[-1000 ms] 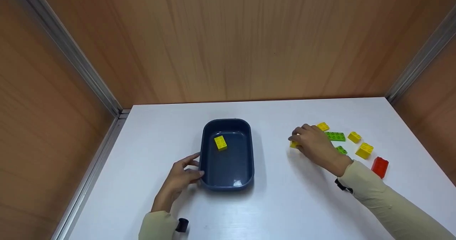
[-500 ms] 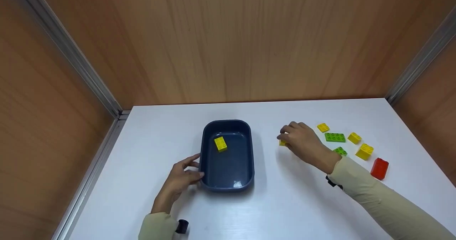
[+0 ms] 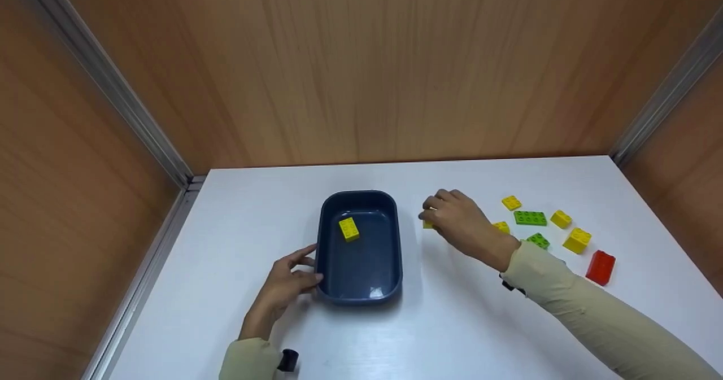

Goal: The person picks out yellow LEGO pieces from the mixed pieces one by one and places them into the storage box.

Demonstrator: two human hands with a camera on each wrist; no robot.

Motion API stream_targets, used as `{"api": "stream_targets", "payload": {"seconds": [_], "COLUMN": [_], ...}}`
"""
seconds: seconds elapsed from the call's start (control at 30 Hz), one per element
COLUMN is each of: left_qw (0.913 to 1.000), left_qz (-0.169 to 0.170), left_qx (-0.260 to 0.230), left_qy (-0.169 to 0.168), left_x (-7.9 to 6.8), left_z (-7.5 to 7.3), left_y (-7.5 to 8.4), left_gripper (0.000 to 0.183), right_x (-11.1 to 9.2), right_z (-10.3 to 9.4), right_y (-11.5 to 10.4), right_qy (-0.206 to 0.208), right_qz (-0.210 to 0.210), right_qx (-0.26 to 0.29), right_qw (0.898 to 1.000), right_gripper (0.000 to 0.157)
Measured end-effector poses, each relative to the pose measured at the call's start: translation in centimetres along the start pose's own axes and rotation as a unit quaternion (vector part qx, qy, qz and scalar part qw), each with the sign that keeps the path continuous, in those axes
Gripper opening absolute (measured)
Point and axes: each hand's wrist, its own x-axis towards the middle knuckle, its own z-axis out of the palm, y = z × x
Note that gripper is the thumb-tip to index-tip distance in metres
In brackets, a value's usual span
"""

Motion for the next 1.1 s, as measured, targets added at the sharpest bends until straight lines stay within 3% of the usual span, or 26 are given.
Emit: {"api": "stream_targets", "payload": {"seconds": [0.37, 1.1], "left_qw": [0.9999, 1.0000], "left_qz": [0.005, 0.006], "left_qx": [-0.006, -0.001], "left_qy": [-0.008, -0.006], "left_x": [-0.2, -0.1], "left_z": [-0.1, -0.1], "left_y": [0.1, -0.1], "left_gripper": [0.069, 0.068], "right_x": [2.2, 6.2], "right_z": [-0.3, 1.0], "right_y": [-1.7, -4.2], "right_qy": [0.017, -0.022], "right_qz": [-0.026, -0.041], "right_qx": [-0.011, 0.014], "right_qw": [0.999, 0.999], "right_gripper": [0.028, 0.025]}}
